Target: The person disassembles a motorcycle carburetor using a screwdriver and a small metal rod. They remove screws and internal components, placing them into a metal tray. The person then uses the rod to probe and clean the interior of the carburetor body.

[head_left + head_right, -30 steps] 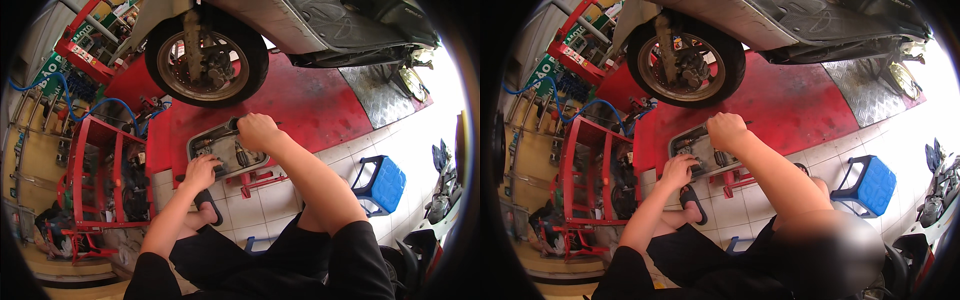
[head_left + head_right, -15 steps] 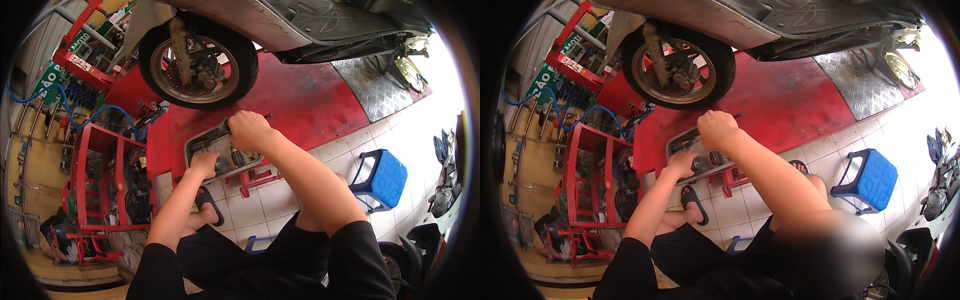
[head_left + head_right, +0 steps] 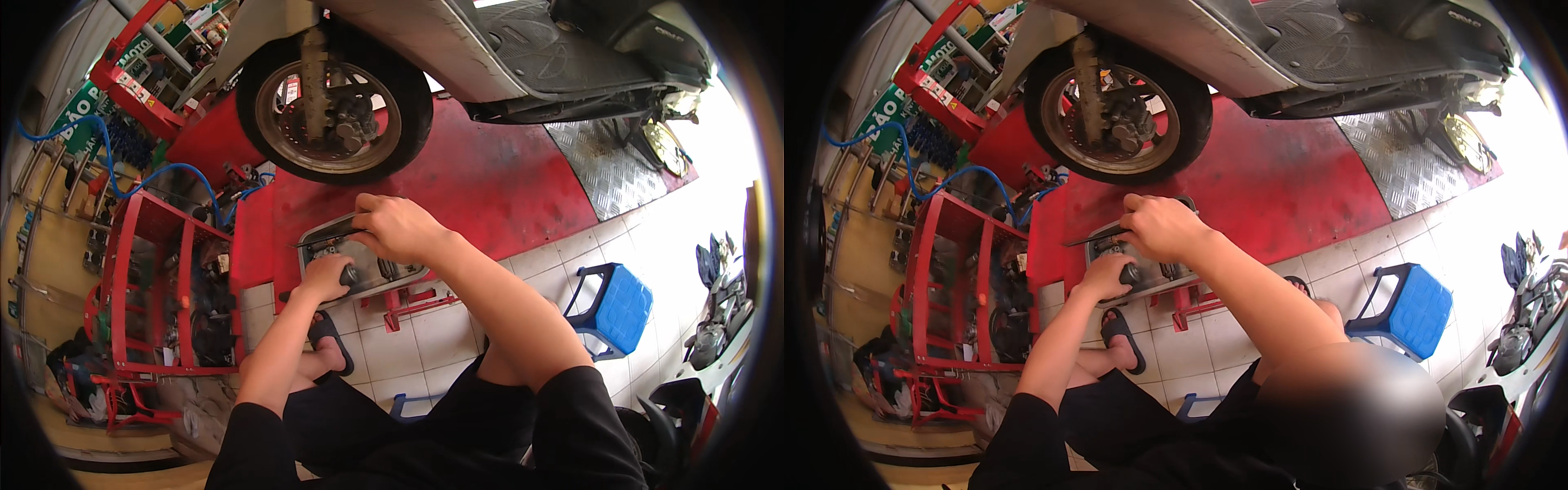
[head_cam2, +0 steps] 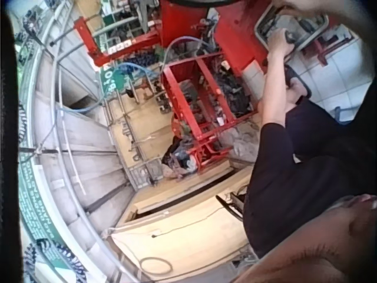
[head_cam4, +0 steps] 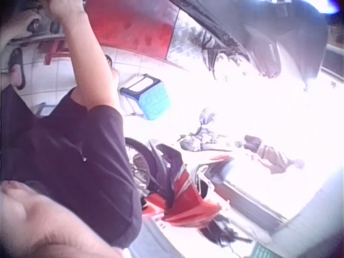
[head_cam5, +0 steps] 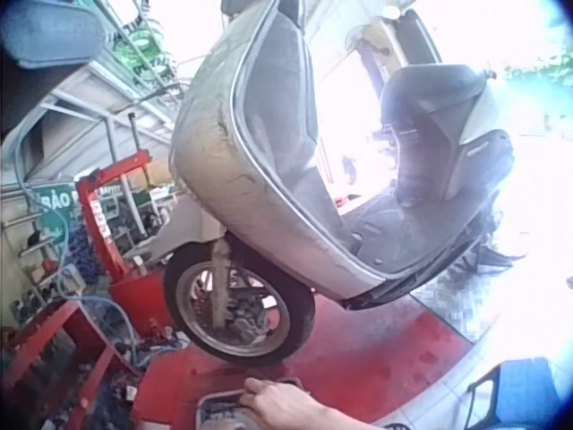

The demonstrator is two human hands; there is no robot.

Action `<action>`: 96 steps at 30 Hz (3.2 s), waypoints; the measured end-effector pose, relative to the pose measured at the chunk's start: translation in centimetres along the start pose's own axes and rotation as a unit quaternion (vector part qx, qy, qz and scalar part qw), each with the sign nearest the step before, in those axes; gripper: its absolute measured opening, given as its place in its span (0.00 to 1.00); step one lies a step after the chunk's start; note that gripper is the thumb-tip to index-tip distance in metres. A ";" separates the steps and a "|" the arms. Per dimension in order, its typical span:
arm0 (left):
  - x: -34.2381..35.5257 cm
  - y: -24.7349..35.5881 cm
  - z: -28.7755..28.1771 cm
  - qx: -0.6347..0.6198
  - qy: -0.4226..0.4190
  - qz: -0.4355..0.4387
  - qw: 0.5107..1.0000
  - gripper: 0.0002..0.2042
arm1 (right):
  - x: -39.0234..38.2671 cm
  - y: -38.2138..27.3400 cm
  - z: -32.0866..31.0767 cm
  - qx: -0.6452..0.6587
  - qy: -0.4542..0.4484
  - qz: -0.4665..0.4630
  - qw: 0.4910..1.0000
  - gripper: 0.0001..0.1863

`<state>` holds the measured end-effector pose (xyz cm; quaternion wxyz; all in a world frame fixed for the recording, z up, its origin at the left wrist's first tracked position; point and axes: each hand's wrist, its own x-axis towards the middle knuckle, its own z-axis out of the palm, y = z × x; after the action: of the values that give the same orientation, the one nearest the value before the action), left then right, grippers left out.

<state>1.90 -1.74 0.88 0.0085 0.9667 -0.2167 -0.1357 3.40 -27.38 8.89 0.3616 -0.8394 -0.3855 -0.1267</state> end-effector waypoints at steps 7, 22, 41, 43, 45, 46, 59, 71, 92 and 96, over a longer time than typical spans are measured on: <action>-4.3 -4.1 -3.1 -0.650 0.235 -0.008 0.723 0.27 | 1.0 1.8 1.1 0.021 0.027 0.029 0.999 0.10; -7.5 -5.5 -5.6 -0.915 0.230 0.120 0.309 0.34 | 2.3 0.8 7.4 0.136 -0.061 0.283 0.948 0.16; -10.2 -6.1 -7.6 -0.587 0.495 0.080 0.635 0.19 | 6.4 7.3 26.7 0.559 0.262 0.630 0.471 0.10; -10.4 -5.8 -8.1 -0.570 0.478 0.097 0.661 0.19 | 5.9 8.4 27.3 0.557 0.312 0.620 0.456 0.11; -10.5 -5.8 -8.1 -0.556 0.473 0.109 0.674 0.19 | 5.4 8.6 27.2 0.507 0.334 0.616 0.502 0.15; -10.7 -6.1 -7.7 -0.554 0.468 0.103 0.680 0.18 | 5.5 7.3 27.4 0.469 0.332 0.624 0.529 0.15; -9.5 -4.7 -7.0 -0.551 0.444 0.023 0.706 0.16 | 5.6 -3.6 8.6 0.312 0.331 0.333 0.826 0.16; -7.1 2.4 -3.5 -0.535 0.293 0.069 0.789 0.19 | -0.2 -7.2 3.1 0.229 0.218 0.191 0.929 0.11; -6.4 5.2 -3.6 -0.639 0.202 0.016 0.742 0.19 | -1.1 -7.0 1.7 0.053 0.110 -0.044 0.992 0.12; -6.5 5.6 -4.4 -0.506 0.282 0.055 0.813 0.17 | -1.5 -7.2 2.7 0.039 0.059 -0.062 0.996 0.18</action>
<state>-4.96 -4.27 7.18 0.5648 0.8082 -0.1581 0.0527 -3.12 -23.17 9.91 0.4078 -0.7903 -0.4191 -0.1829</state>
